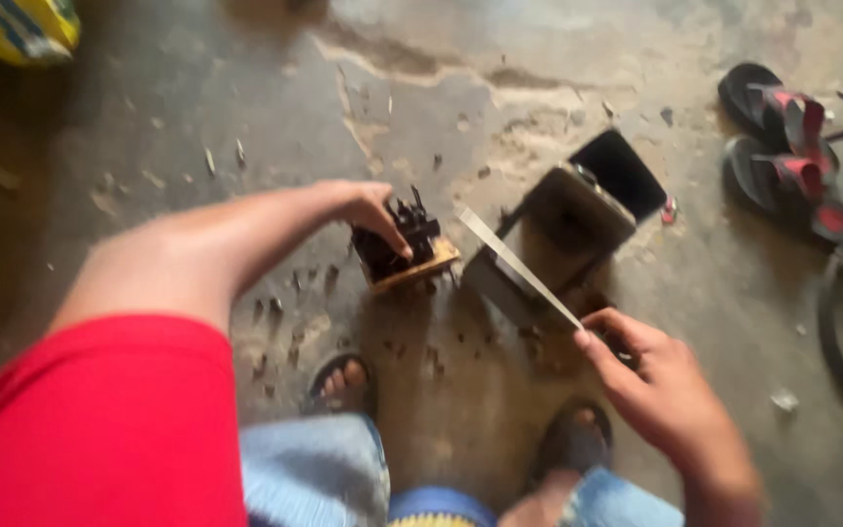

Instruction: The person uses a screwdriver to adjust components inside a small electronic device held in their left hand. They repeatedly probe and turn parts within the device's interior, then flip the device over to continue working on the opposite side.

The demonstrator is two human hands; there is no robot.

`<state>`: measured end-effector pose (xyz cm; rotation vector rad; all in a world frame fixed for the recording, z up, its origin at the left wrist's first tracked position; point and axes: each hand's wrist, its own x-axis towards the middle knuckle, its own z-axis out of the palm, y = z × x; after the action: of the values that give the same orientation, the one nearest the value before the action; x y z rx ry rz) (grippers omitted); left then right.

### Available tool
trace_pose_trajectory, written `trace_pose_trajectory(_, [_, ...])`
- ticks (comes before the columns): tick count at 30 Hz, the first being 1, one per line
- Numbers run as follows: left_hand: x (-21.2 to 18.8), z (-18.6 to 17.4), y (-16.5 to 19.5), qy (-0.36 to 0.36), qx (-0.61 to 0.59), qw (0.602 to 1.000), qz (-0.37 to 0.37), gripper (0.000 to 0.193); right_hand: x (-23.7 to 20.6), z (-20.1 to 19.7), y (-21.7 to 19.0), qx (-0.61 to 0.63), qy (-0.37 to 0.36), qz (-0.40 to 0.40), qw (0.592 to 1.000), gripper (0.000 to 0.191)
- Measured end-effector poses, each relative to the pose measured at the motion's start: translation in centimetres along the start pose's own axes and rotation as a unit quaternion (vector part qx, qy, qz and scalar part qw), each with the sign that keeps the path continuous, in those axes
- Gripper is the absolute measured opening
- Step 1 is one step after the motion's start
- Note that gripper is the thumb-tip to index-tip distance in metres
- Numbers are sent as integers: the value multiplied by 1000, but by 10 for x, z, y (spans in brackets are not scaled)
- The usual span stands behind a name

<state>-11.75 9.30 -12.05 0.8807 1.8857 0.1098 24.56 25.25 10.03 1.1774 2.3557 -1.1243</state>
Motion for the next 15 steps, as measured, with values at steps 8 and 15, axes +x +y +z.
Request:
trace_pose_trajectory(8, [-28, 18, 20, -48, -101, 993, 44, 75, -63, 90, 13, 300, -14, 145, 943, 19])
trace_pose_trajectory(15, [-34, 16, 27, -9, -47, 997, 52, 73, -54, 111, 15, 344, -78, 123, 927, 22])
